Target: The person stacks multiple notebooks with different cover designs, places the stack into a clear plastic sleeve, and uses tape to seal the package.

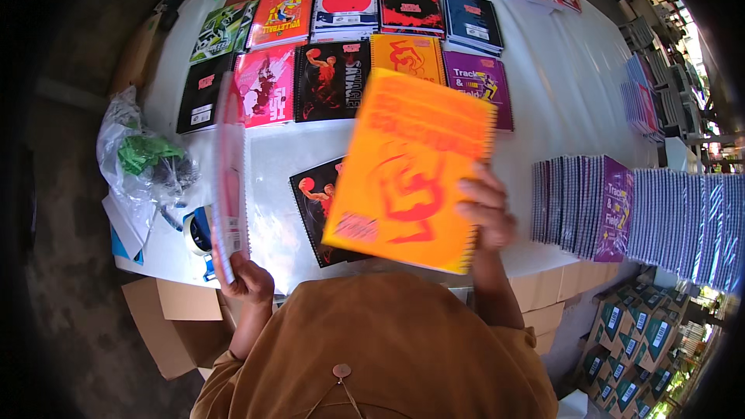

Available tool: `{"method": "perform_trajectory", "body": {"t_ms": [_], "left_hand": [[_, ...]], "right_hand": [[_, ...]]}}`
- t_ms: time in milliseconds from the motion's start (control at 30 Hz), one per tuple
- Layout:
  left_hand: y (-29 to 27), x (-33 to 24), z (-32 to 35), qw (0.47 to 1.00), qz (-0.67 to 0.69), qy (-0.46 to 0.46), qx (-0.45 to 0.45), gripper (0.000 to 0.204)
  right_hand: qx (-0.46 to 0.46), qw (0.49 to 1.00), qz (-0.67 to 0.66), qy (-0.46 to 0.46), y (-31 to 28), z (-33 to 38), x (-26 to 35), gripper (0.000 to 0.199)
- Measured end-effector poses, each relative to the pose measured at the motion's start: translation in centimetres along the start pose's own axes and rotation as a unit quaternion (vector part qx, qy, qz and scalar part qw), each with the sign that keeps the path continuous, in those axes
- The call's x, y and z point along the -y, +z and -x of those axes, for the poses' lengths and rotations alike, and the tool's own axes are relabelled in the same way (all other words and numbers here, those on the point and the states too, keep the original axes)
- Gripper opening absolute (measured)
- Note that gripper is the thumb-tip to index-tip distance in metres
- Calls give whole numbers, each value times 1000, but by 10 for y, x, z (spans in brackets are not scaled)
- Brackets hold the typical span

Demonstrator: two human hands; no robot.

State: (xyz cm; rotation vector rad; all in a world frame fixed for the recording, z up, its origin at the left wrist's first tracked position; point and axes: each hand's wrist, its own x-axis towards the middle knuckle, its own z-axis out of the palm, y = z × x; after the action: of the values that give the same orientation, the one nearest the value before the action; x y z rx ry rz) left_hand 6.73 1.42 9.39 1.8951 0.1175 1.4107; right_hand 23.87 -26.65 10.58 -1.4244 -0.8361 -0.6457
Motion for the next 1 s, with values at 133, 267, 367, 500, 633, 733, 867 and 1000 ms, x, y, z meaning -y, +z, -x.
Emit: {"method": "perform_trajectory", "body": {"t_ms": [133, 267, 367, 500, 633, 733, 867, 1000], "left_hand": [[1, -2, 12, 980, 61, 80, 170, 27], [6, -1, 64, 877, -60, -18, 476, 27], [10, 5, 64, 879, -102, -98, 455, 35], [48, 29, 42, 878, -194, -313, 308, 63], [75, 36, 71, 875, -206, -292, 327, 63], [77, 23, 72, 859, -123, -326, 376, 65], [86, 93, 15, 885, -249, -187, 345, 62], [84, 217, -95, 898, -370, -147, 187, 58]], "right_hand": [[296, 941, 55, 153, 18, 46, -15, 15], [408, 881, 100, 218, 0, 99, -43, 21], [241, 885, 176, 357, 15, 90, -31, 26], [100, 852, 96, 505, 22, 132, -53, 40], [140, 850, 98, 498, 40, 139, -44, 47], [139, 851, 94, 497, 43, 119, -23, 44], [96, 862, 84, 490, 35, 129, -24, 43], [45, 831, 28, 554, 52, 120, -9, 46]]}}
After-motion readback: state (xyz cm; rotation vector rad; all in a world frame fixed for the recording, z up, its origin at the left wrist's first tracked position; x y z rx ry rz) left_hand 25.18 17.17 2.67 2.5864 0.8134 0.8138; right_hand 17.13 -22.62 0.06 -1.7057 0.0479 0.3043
